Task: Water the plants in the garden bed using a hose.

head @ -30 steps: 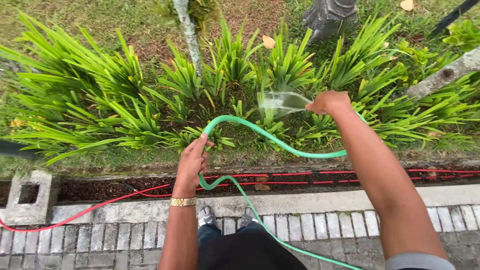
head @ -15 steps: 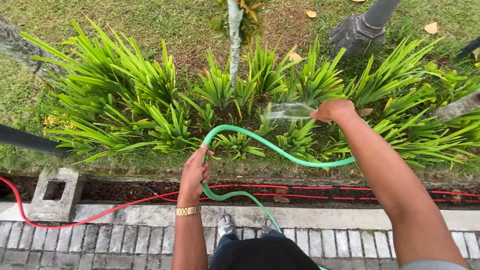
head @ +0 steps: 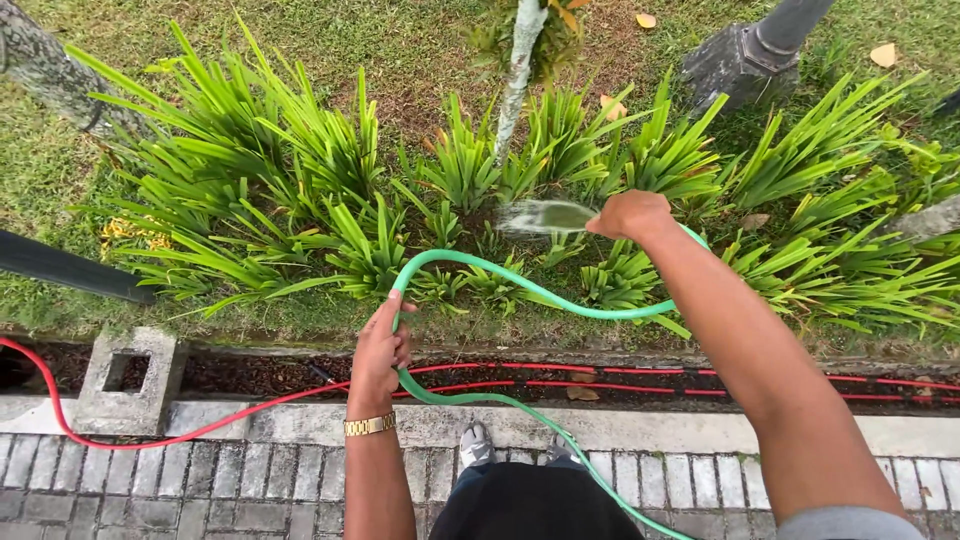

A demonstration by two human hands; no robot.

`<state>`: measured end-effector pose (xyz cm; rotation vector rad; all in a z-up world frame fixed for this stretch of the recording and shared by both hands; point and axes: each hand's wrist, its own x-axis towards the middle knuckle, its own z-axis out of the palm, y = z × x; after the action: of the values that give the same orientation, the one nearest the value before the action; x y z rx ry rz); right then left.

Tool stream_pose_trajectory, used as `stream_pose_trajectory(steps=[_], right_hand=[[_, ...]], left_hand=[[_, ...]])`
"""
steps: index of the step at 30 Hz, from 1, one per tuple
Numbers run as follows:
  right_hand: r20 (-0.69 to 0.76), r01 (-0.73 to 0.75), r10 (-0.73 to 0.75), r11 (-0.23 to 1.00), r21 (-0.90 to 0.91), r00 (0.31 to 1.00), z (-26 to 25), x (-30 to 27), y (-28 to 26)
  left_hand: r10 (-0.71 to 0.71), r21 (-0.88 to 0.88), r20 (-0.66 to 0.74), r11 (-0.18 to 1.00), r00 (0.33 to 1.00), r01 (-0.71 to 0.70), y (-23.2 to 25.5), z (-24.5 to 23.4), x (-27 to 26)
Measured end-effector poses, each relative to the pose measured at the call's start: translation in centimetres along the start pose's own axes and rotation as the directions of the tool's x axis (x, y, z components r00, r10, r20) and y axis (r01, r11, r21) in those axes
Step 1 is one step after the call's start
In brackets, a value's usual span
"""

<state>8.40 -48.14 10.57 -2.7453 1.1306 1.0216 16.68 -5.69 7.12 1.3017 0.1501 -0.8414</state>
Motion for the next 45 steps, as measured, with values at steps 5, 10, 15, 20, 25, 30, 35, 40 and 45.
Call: stream_pose_trajectory(steps=[5, 10, 15, 20, 25, 30, 35, 40, 45], right_hand=[[-0.009, 0.0, 0.0, 1.0, 0.018, 1.0, -0.4, -0.4, -3.9], [-0.003, 0.008, -0.008, 0.999, 0.038, 1.0, -0.1, -0.3, -6.5], [0.043, -0.02, 0.02, 1.0, 0.015, 0.999, 0.2, -1.0, -7.7], [0.053, -0.034, 0.036, 0.999, -0.038, 0.998, 2.0, -0.1, -7.5], [0.102, -0.039, 0.049, 0.994, -0.098, 0.994, 2.9, 0.0, -7.6], [0.115, -0.019, 0.029, 0.996, -0.091, 0.993, 2.8, -1.2, -9.2], [0.086, 0.018, -0.011, 0.996, -0.082, 0.996, 3.5, -1.0, -10.8], [0.113, 0.072, -0.056, 0.986, -0.149, 0.992, 3.9, -0.8, -13.0], [0.143, 0.118, -0.09, 0.973, -0.196, 0.986, 3.0, -2.0, -14.9]], left_hand=[[-0.029, -0.017, -0.026, 0.999, 0.999, 0.029, 0.9, -2.9, 0.4], [0.0, -0.039, -0.038, 0.999, 0.999, -0.002, 2.0, -4.7, 0.8], [-0.007, -0.003, -0.062, 1.0, 0.998, 0.007, 1.5, -5.1, 0.9], [-0.029, 0.003, -0.038, 1.0, 0.999, 0.029, 0.2, -5.6, 1.0], [-0.046, 0.018, 0.0, 0.999, 0.999, 0.046, -0.7, -6.1, 1.4], [-0.029, 0.016, 0.0, 0.999, 1.0, 0.029, -0.5, -6.5, 1.0], [-0.033, -0.04, -0.012, 0.999, 0.999, 0.033, -0.6, -7.3, 0.4], [-0.028, -0.051, -0.049, 0.998, 0.998, 0.025, -0.8, -8.2, -0.1], [-0.023, -0.081, -0.104, 0.997, 0.994, 0.015, -0.3, -8.9, -1.1]])
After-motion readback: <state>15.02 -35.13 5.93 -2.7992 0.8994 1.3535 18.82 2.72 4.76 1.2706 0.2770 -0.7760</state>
